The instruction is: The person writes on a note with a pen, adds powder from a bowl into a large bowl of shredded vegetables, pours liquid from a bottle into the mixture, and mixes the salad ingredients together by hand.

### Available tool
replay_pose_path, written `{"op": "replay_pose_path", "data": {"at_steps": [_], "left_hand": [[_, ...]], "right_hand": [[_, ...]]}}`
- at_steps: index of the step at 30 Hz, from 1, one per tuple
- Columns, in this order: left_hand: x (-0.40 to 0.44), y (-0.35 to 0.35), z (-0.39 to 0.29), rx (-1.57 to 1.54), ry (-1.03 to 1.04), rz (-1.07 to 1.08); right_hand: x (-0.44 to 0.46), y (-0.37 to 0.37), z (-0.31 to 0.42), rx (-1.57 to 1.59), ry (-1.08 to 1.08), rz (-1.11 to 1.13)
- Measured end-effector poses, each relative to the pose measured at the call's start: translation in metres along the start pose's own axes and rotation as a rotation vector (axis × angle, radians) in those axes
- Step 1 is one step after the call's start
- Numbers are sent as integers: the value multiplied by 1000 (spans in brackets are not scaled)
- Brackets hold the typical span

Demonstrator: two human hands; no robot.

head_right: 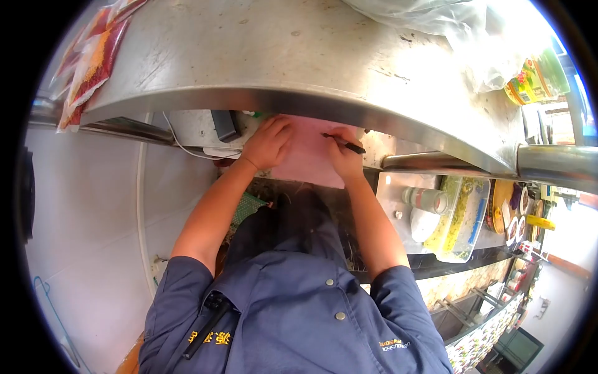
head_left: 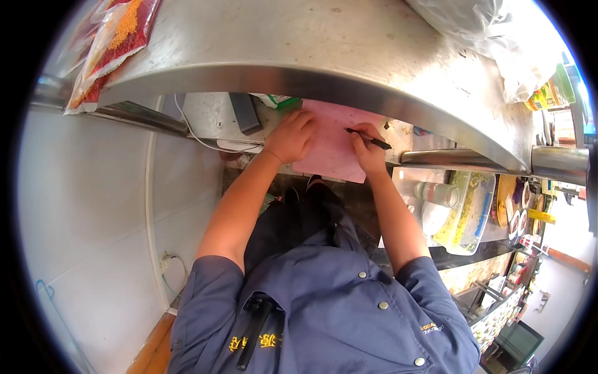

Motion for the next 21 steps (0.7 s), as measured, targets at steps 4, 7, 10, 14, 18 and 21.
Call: {"op": "replay_pose_path", "data": {"at_steps": [4, 7, 10, 14, 18, 21], "left_hand": [[-1, 4, 2, -24, -1, 35], [0, 4, 4, -58, -40, 25], [-1, 2, 5, -114, -69, 8], [-4, 0, 7, -163, -22, -37], [-12, -35, -17, -263, -1, -119], [-70, -63, -47, -389, -115, -153]], "right_hand": [[-33, -14, 31, -76, -35, 22], [-80, -19, 48, -115, 22, 85], [-120, -24, 62, -223, 54, 114], [-138, -30, 82, -489, 12, 55], [-98, -38, 96, -701, 40, 5], [-53, -42, 86, -800, 25, 42]]}}
Point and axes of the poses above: each hand's wrist, its own x-axis towards the middle knuckle, its own y-axis out of the palm, z = x × y, the point moved 7 cm from there along x, towards the middle knuckle, and after that the axes turned 12 degrees about -y, right-handed, at the moved point
